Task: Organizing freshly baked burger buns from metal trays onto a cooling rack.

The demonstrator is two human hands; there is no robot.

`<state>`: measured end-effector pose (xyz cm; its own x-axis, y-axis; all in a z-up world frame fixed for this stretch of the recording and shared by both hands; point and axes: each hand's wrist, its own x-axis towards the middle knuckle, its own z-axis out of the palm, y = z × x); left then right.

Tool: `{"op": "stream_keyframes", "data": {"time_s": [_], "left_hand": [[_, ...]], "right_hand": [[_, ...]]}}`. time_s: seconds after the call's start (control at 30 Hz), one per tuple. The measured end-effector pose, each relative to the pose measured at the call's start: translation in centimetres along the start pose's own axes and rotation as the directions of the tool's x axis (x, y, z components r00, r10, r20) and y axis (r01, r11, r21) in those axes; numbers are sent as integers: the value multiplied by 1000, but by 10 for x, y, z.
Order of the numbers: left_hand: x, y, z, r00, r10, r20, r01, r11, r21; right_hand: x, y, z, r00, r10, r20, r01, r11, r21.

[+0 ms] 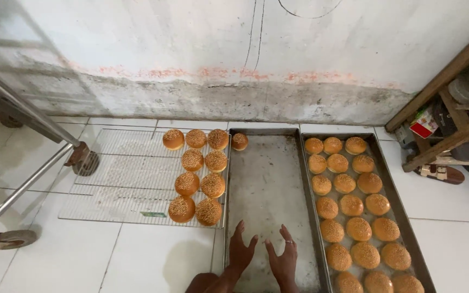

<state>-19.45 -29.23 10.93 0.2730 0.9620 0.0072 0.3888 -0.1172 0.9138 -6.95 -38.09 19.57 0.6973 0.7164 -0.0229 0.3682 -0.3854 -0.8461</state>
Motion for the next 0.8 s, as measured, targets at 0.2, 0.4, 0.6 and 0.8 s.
{"op": "stream_keyframes", "data": {"time_s": [0.2, 0.4, 0.6, 0.8], "left_hand": [[36, -46, 19, 998, -57, -29, 60, 990, 127], [87, -26, 6, 987, -163, 14, 160, 980, 114], [156, -45, 29, 988, -117, -104, 132, 979, 153], [206, -78, 58, 955, -8, -295, 26, 998, 55]], "right_hand": [[39, 4, 17, 982, 135, 133, -126, 989, -78], [83, 13, 52, 965, 97, 243, -87, 995, -52], [150, 16, 101, 960, 9, 280, -22, 999, 42], [231, 16, 152, 959, 30, 280, -63, 992, 108]]}}
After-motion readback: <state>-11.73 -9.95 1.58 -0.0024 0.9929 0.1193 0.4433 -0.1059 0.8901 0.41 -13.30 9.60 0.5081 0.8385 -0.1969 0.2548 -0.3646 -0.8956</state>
